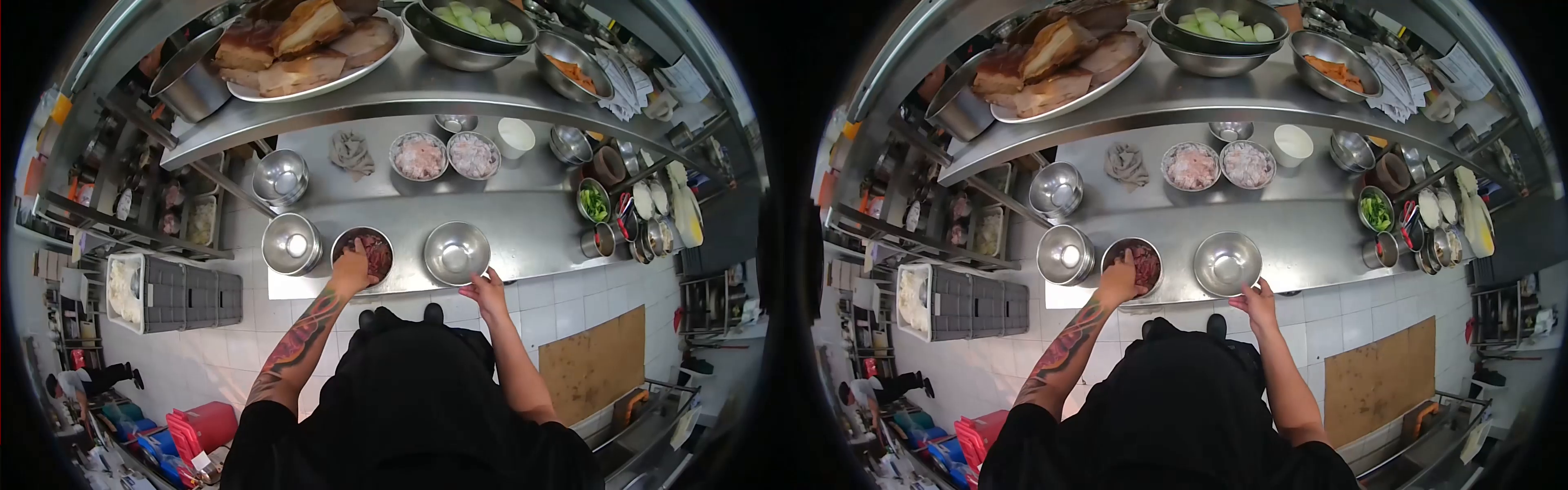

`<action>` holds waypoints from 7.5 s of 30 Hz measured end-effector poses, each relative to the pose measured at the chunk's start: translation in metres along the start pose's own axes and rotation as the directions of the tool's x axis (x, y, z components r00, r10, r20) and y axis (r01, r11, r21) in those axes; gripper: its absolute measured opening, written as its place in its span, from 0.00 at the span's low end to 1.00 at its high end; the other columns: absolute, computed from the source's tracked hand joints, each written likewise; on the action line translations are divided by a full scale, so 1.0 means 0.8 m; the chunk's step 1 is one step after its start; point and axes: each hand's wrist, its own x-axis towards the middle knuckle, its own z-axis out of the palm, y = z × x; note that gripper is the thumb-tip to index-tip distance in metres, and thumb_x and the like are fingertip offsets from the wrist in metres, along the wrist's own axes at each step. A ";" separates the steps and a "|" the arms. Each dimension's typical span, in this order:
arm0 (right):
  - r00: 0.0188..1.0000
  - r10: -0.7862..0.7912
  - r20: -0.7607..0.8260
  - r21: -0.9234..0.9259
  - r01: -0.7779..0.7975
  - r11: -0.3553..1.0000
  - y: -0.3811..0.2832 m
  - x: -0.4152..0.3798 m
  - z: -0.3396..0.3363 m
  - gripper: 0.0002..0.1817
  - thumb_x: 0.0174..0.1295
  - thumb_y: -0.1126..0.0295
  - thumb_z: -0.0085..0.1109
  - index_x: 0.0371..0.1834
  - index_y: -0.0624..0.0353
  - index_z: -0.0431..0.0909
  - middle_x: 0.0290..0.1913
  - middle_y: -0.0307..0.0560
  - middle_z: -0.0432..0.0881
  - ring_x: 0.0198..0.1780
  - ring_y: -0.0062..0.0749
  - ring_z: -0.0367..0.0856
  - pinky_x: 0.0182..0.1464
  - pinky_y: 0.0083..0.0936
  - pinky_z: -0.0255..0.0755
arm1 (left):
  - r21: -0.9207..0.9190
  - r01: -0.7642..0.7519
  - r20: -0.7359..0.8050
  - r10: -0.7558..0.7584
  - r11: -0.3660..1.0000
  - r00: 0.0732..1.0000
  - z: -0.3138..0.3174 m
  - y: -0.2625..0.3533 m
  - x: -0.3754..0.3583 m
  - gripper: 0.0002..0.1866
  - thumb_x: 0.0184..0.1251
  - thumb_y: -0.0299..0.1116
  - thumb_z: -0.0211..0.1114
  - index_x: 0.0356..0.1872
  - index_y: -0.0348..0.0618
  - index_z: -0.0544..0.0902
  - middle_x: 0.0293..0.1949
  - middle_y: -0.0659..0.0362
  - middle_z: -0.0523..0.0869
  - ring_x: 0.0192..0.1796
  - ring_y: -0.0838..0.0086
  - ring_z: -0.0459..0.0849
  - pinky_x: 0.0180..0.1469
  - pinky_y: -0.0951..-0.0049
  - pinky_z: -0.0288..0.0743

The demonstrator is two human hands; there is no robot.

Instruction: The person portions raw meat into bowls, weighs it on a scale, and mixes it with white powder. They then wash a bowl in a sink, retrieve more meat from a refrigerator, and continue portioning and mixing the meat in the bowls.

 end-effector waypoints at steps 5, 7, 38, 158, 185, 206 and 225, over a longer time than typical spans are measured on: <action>0.999 0.029 0.040 -0.053 -0.027 0.998 0.006 -0.001 0.007 0.26 0.71 0.76 0.58 0.68 0.70 0.62 0.43 0.54 0.81 0.34 0.39 0.88 0.40 0.35 0.90 | -0.050 0.110 0.050 -0.107 0.993 0.993 0.022 0.007 0.016 0.58 0.50 0.47 0.81 0.75 0.28 0.55 0.57 0.28 0.78 0.51 0.39 0.86 0.55 0.54 0.83; 0.996 0.057 0.073 -0.089 -0.050 0.995 0.010 0.003 0.007 0.26 0.70 0.76 0.59 0.68 0.70 0.63 0.42 0.55 0.82 0.35 0.38 0.88 0.42 0.37 0.90 | -0.042 0.111 0.074 -0.108 0.993 0.991 0.016 0.005 0.024 0.54 0.50 0.45 0.81 0.73 0.32 0.59 0.56 0.30 0.79 0.50 0.40 0.86 0.54 0.53 0.83; 0.980 -0.004 0.198 -0.270 0.058 0.961 0.017 0.027 0.032 0.21 0.70 0.78 0.55 0.65 0.64 0.66 0.39 0.52 0.79 0.30 0.40 0.89 0.34 0.34 0.90 | -0.542 -0.099 -0.233 -0.036 0.835 0.972 -0.049 -0.030 0.002 0.18 0.48 0.27 0.75 0.42 0.42 0.83 0.23 0.48 0.83 0.25 0.60 0.83 0.34 0.63 0.77; 0.991 0.049 0.129 -0.050 -0.043 0.998 0.028 -0.005 0.055 0.27 0.64 0.83 0.47 0.69 0.61 0.62 0.45 0.60 0.82 0.32 0.51 0.90 0.34 0.39 0.92 | -0.732 -0.063 -0.144 -0.063 0.678 0.988 -0.030 -0.044 0.021 0.08 0.53 0.23 0.72 0.36 0.42 0.89 0.28 0.57 0.90 0.28 0.73 0.87 0.35 0.73 0.80; 0.969 -0.128 0.210 0.069 0.116 0.991 -0.001 -0.186 0.183 0.46 0.57 0.87 0.42 0.82 0.45 0.49 0.65 0.61 0.73 0.44 0.55 0.88 0.31 0.40 0.91 | -0.310 -0.591 -0.371 0.477 0.745 0.797 -0.076 0.037 -0.095 0.25 0.54 0.20 0.66 0.56 0.46 0.86 0.57 0.49 0.84 0.57 0.54 0.85 0.57 0.58 0.81; 0.643 0.262 0.720 -0.232 -0.132 0.964 0.209 -0.228 0.633 0.48 0.58 0.86 0.43 0.82 0.41 0.43 0.64 0.63 0.74 0.40 0.58 0.89 0.31 0.42 0.91 | -0.171 0.034 -0.454 -0.109 0.985 0.884 -0.140 -0.392 -0.361 0.18 0.50 0.20 0.66 0.44 0.48 0.87 0.55 0.54 0.81 0.59 0.57 0.79 0.53 0.62 0.83; 0.294 0.645 0.705 -0.644 -0.116 0.756 0.333 -0.331 0.801 0.45 0.62 0.85 0.43 0.82 0.41 0.43 0.63 0.63 0.74 0.40 0.58 0.89 0.33 0.45 0.91 | -0.286 0.310 -0.477 -0.416 0.907 0.775 -0.134 -0.548 -0.541 0.19 0.45 0.23 0.71 0.43 0.52 0.87 0.51 0.61 0.82 0.51 0.57 0.83 0.49 0.58 0.82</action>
